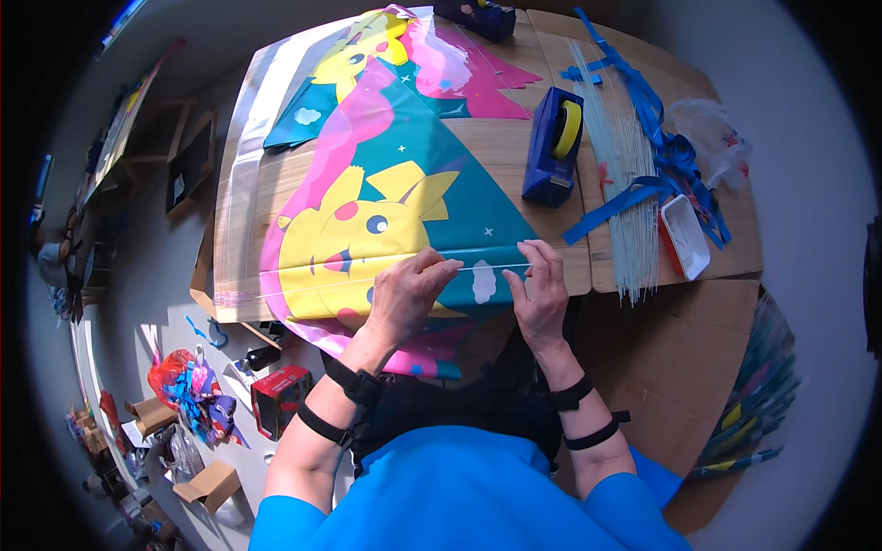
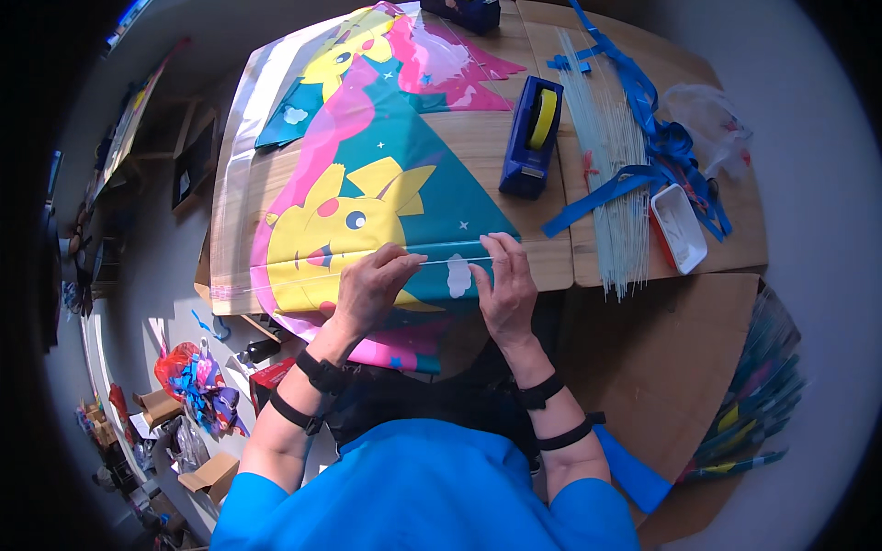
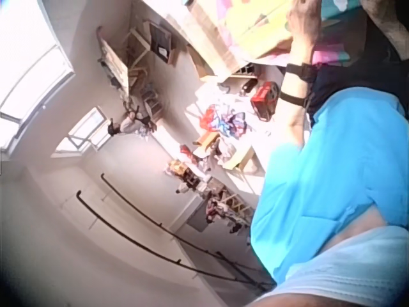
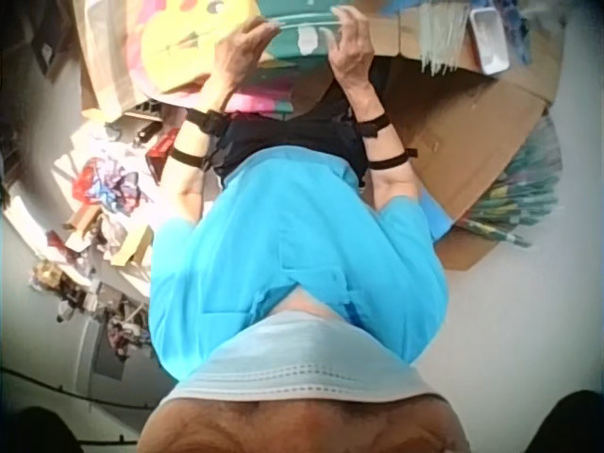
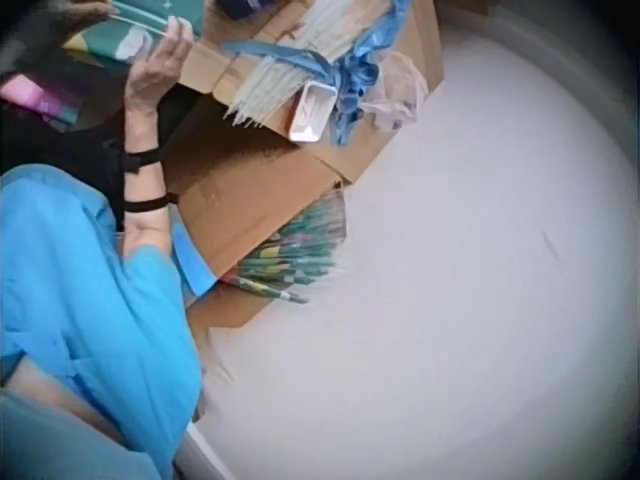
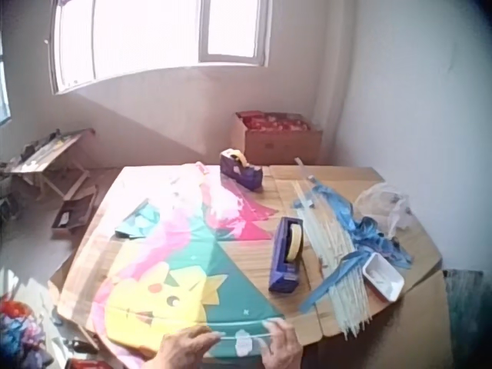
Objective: Assembling and taping components of a colorful kite on a wooden table.
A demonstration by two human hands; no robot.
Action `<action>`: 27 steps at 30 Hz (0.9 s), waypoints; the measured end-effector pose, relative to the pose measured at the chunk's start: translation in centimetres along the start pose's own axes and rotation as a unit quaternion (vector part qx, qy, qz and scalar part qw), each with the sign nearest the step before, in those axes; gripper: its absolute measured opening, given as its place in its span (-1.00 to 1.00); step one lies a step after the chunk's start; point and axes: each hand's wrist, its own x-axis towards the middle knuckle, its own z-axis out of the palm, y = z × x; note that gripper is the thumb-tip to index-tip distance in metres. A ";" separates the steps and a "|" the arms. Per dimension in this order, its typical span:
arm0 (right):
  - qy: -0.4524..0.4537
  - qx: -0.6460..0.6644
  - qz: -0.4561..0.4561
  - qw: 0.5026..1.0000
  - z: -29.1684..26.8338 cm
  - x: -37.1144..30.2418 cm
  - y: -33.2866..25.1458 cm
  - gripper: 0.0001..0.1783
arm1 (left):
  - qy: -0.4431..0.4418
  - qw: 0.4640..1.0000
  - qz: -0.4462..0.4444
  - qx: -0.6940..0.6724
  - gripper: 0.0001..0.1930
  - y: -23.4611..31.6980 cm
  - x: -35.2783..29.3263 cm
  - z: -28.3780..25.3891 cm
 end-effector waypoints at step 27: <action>-0.181 -0.141 -0.132 0.964 6.7 4.1 3.6 -0.91 | 0.010 0.990 -0.037 0.134 -0.87 -7.1 0.3 5.6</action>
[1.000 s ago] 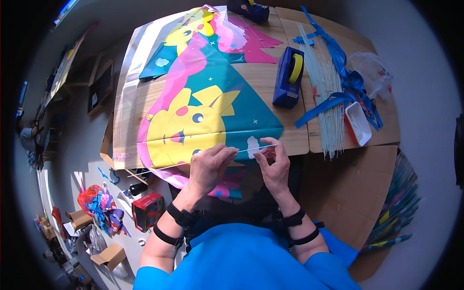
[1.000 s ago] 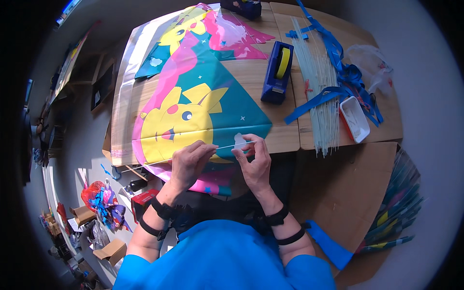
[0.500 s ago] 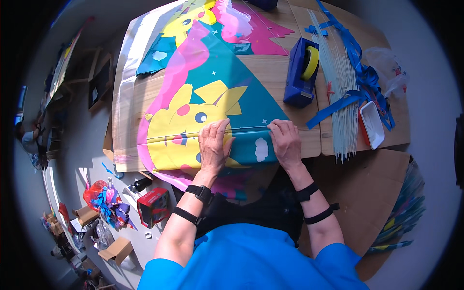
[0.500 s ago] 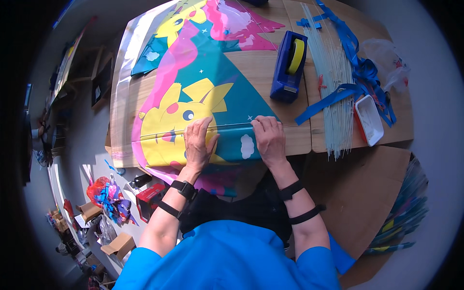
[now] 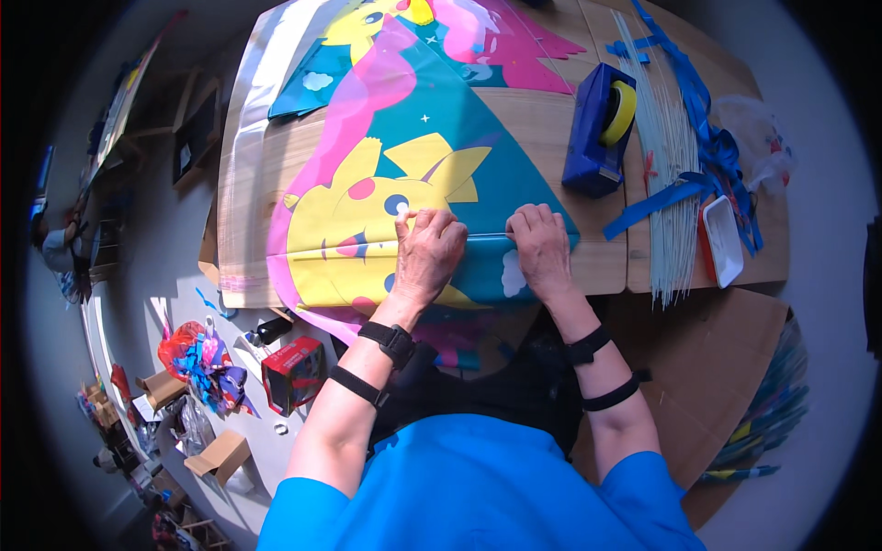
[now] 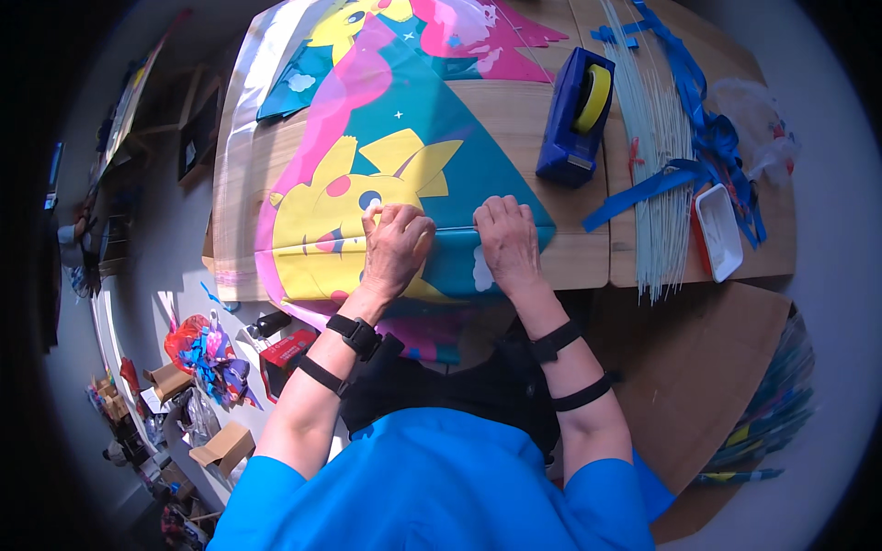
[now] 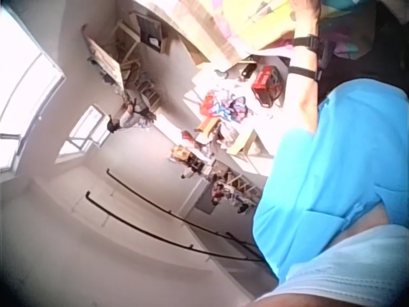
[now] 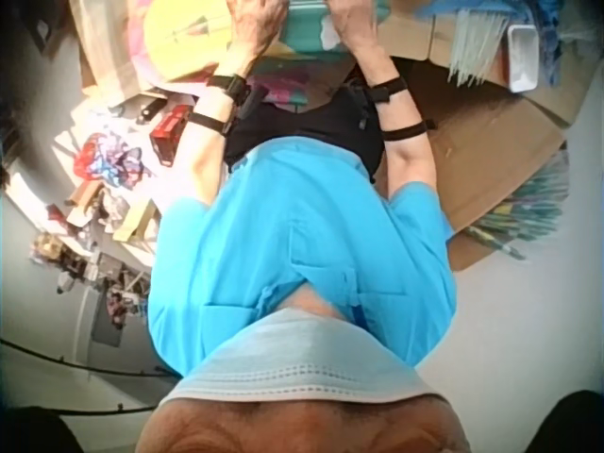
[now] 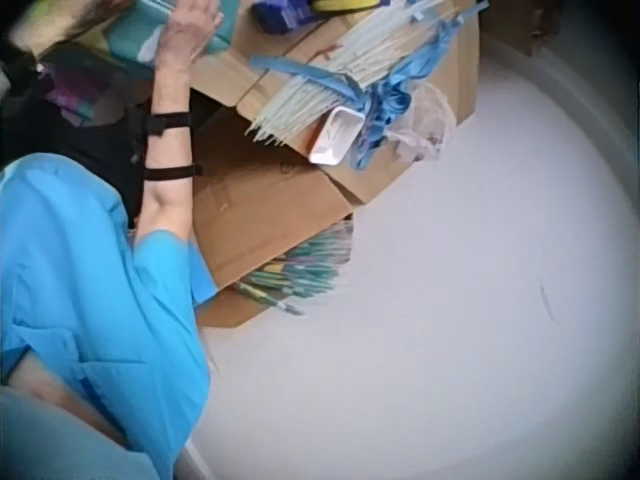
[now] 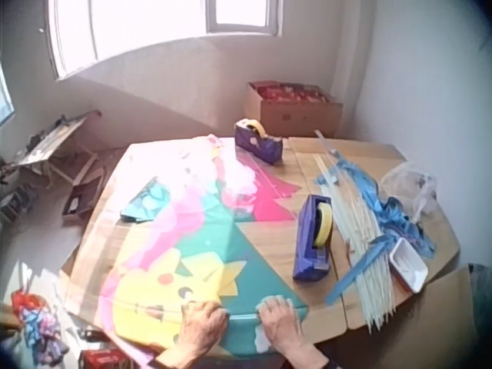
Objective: Assembling and taping components of a colorful kite on a wooden table.
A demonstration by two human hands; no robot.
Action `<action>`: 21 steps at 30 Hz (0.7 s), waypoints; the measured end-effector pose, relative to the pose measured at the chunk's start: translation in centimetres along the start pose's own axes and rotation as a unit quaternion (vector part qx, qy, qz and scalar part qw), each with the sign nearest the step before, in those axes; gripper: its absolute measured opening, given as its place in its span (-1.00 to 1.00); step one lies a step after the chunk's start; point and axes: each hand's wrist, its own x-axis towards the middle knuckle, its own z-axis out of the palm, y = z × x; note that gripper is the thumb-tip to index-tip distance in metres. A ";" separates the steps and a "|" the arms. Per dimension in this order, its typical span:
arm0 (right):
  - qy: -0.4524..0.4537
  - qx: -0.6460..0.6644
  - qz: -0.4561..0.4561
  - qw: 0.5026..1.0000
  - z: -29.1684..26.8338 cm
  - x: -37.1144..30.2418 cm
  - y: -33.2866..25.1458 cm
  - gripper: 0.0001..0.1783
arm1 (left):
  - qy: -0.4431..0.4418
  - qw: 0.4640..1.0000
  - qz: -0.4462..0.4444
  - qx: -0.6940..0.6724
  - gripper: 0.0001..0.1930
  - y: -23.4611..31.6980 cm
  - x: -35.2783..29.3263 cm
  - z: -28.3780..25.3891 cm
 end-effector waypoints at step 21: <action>0.051 0.011 0.007 0.999 1.5 -1.6 1.1 -0.90 | 0.041 0.993 -0.082 -0.068 -0.81 -1.8 -2.9 1.1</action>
